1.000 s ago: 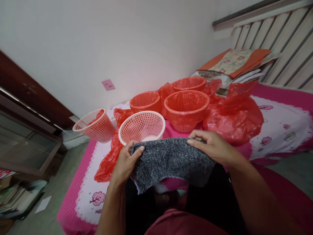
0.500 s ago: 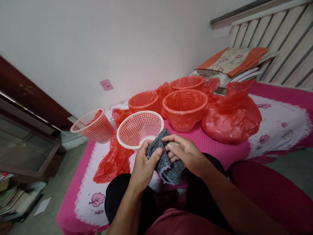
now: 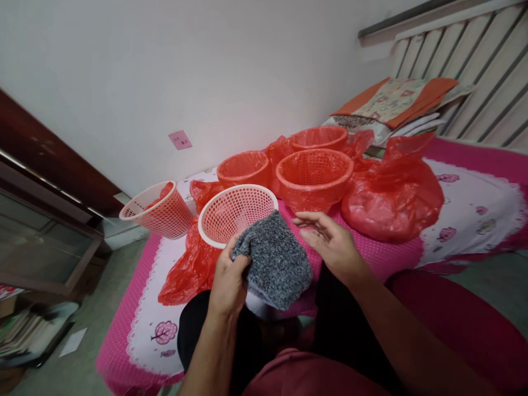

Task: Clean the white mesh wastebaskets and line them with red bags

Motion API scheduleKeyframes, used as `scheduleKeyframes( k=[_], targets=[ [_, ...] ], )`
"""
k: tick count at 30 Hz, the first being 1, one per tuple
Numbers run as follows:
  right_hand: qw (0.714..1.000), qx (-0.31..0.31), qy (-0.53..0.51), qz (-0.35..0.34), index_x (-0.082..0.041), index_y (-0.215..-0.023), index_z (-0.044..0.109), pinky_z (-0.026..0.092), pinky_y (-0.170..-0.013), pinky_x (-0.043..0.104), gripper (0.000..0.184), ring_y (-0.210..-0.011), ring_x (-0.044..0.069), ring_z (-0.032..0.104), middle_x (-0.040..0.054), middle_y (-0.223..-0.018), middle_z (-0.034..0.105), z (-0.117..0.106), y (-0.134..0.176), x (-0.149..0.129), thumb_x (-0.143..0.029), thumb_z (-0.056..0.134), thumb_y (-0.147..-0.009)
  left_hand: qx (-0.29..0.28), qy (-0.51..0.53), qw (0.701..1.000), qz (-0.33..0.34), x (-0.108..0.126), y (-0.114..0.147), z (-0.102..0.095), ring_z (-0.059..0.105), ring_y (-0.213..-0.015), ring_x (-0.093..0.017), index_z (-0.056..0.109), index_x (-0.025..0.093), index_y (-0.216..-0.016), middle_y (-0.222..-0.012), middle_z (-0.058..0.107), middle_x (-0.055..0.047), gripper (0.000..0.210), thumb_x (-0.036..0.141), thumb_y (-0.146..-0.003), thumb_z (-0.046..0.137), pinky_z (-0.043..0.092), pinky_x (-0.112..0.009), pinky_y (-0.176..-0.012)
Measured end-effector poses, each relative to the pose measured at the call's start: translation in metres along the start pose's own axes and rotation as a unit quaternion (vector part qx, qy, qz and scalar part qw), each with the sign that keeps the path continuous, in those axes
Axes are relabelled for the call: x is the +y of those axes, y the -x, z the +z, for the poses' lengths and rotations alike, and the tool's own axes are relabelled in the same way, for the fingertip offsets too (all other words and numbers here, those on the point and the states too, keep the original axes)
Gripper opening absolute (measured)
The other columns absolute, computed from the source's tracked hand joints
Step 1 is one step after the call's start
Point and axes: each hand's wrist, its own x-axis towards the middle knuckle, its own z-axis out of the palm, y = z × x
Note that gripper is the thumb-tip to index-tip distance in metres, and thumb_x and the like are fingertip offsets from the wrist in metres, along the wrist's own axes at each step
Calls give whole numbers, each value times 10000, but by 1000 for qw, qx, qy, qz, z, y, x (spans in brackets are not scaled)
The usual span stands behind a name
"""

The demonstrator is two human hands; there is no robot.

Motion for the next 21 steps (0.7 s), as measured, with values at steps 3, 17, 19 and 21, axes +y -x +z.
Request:
scheduleKeyframes(
  k=[3, 17, 19, 21],
  targets=[
    [988, -129, -37, 83, -231, -1250, 730, 573, -995, 444, 539, -1158, 293, 723, 99, -1217, 785, -6, 4, 15, -526, 836, -812, 28, 64, 998, -8, 3, -2, -4, 741, -942, -236, 722, 194, -1177, -980, 791, -36, 573, 178, -605, 681, 577, -302, -821],
    [968, -66, -159, 184, -196, -1149, 777, 595, -895, 421, 453, -945, 281, 776, 84, -1024, 823, -18, 16, 13, -408, 851, -756, -92, 33, 992, -82, -2, 4, -39, 781, -947, -286, 743, 152, -1162, -1066, 811, -132, 649, 432, -625, 973, 621, -362, -839],
    [968, -58, -153, 190, -196, -1120, 779, 602, -892, 427, 433, -951, 291, 780, 87, -1009, 824, -14, 17, 11, -430, 854, -764, -92, 19, 989, -113, -7, 6, -37, 787, -875, -293, 769, 125, -1073, -1002, 820, -149, 592, 434, -618, 988, 628, -380, -813],
    [967, -52, -153, 196, -200, -1104, 778, 604, -903, 428, 423, -961, 292, 781, 87, -1010, 825, -10, 17, 10, -458, 857, -778, -72, 22, 989, -124, -10, 8, -32, 791, -848, -301, 782, 121, -1011, -962, 825, -149, 525, 427, -635, 984, 636, -408, -825]
  ],
)
